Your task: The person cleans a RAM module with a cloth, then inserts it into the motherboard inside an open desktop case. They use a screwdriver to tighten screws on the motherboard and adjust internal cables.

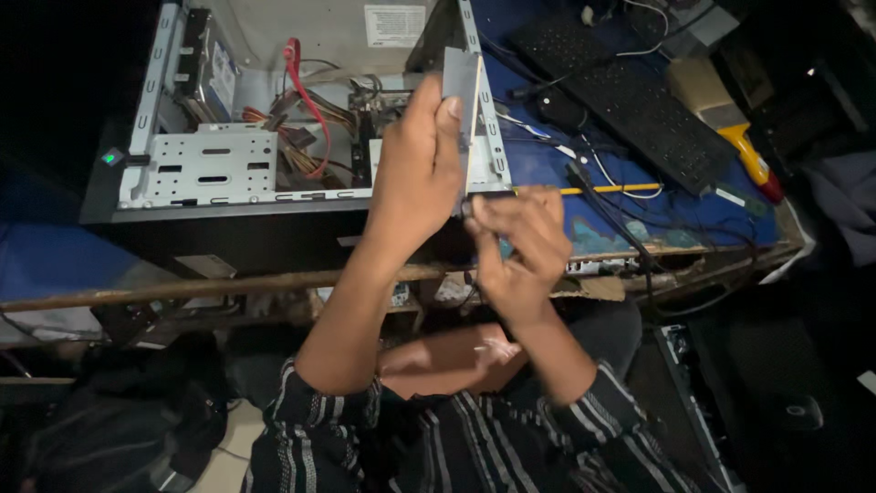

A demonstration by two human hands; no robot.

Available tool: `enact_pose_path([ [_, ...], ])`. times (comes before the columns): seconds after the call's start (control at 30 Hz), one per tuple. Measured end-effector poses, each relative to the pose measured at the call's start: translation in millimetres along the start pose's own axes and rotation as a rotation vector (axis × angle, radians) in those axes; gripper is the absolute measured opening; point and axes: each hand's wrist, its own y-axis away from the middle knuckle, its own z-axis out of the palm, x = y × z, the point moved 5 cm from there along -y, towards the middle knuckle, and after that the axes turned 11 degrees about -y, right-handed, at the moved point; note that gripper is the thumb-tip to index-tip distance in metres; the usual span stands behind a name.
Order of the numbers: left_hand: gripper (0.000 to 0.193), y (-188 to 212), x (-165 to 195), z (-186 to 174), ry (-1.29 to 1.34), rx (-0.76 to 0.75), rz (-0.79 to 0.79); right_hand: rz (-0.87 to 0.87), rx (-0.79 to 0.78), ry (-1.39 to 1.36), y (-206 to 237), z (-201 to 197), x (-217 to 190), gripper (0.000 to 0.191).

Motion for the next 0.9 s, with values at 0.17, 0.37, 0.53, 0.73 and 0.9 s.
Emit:
enact_pose_path([
  [0.17,0.017,-2.2,-1.2,2.6,-0.027,0.005,0.044,-0.044,0.0,0.052,-11.0,-0.5,-0.6,0.019],
  [0.37,0.017,-3.1,-0.3,3.1,-0.019,0.04,0.015,-0.069,-0.001,0.044,-9.0,1.1,-10.0,0.019],
  [0.53,0.017,-3.6,-0.9,2.4,0.008,0.079,0.022,-0.077,-0.005,0.084,-14.1,-1.1,-1.7,0.019],
  [0.73,0.022,-5.2,-7.6,-0.4,-0.021,0.121,-0.01,-0.09,-0.024,0.054,-2.9,5.5,-3.6,0.02],
  [0.9,0.029,-4.0,-7.9,-3.9,0.007,0.134,0.032,-0.134,0.0,-0.037,6.6,-10.9,3.0,0.015],
])
